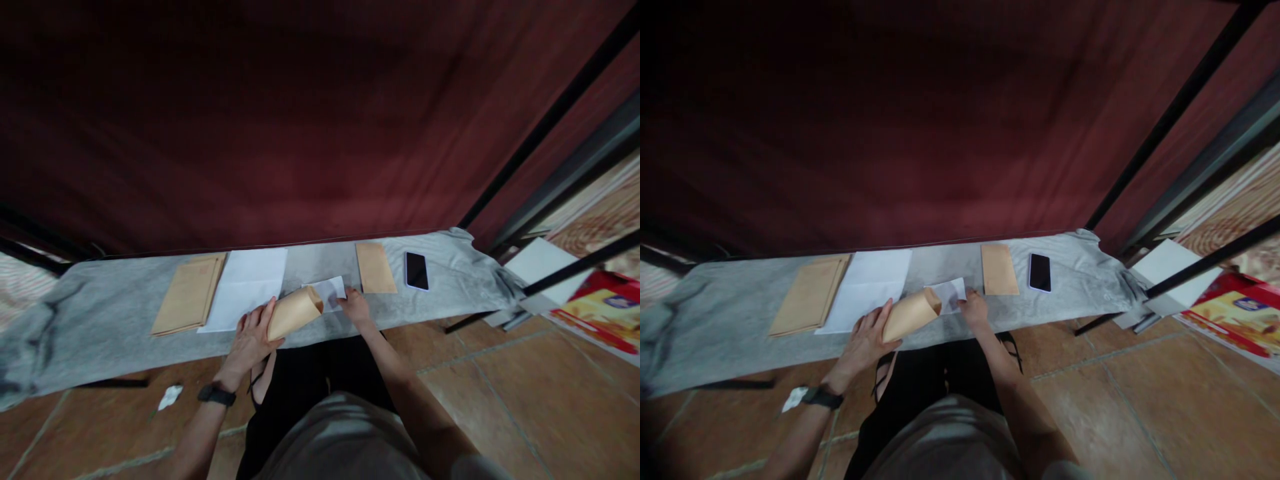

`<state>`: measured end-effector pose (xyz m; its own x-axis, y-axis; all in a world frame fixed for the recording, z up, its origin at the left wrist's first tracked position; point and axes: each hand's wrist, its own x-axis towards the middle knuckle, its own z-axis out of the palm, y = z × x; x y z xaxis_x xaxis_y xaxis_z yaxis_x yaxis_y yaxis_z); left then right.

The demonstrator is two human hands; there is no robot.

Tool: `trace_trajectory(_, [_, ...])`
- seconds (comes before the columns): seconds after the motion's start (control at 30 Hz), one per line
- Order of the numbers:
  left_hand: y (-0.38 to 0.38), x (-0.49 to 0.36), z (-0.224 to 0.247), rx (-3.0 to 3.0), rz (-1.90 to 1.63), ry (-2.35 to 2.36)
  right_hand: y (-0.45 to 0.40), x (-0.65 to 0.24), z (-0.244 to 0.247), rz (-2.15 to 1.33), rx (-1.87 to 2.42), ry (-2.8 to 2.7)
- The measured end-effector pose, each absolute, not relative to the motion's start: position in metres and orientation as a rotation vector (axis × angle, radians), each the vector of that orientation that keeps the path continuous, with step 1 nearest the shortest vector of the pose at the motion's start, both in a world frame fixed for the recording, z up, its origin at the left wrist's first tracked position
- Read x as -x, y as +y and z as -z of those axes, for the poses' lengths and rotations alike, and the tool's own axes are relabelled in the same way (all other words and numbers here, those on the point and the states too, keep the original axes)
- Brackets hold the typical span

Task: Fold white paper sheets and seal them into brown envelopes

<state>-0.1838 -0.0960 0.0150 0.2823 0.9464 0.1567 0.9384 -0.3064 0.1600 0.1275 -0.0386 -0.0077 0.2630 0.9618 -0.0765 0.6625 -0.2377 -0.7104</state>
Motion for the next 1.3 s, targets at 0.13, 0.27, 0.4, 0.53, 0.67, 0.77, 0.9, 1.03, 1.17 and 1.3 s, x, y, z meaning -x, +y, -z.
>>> trace_trajectory(0.13, [-0.096,0.186,-0.012,-2.469,-0.376,1.839,-0.045,-0.146,0.013,-0.772,1.809,-1.323])
trace_trajectory(0.27, [-0.096,0.185,-0.01,-2.473,-0.401,1.843,-0.053,-0.165,0.01,-0.807,1.613,-1.179])
trace_trajectory(0.4, [-0.096,0.182,-0.011,-2.464,-0.406,1.845,-0.064,-0.173,0.003,-0.815,1.451,-1.078])
trace_trajectory(0.53, [-0.096,0.18,-0.013,-2.469,-0.412,1.852,-0.073,-0.166,0.0,-0.898,1.363,-1.125])
trace_trajectory(0.67, [-0.097,0.179,-0.013,-2.498,-0.387,1.863,-0.076,-0.164,-0.002,-0.941,1.398,-1.226])
trace_trajectory(0.77, [-0.097,0.179,-0.012,-2.518,-0.384,1.87,-0.073,-0.175,-0.007,-0.962,1.426,-1.304])
trace_trajectory(0.9, [-0.098,0.178,-0.012,-2.552,-0.392,1.859,-0.067,-0.191,-0.018,-1.019,1.459,-1.444])
trace_trajectory(1.03, [-0.097,0.177,-0.013,-2.589,-0.396,1.832,-0.062,-0.19,-0.023,-1.029,1.511,-1.494])
trace_trajectory(1.17, [-0.095,0.173,-0.012,-2.611,-0.415,1.781,-0.064,-0.17,-0.018,-1.035,1.553,-1.514])
trace_trajectory(1.3, [-0.093,0.164,-0.013,-2.607,-0.428,1.739,-0.067,-0.148,-0.01,-1.014,1.594,-1.525])
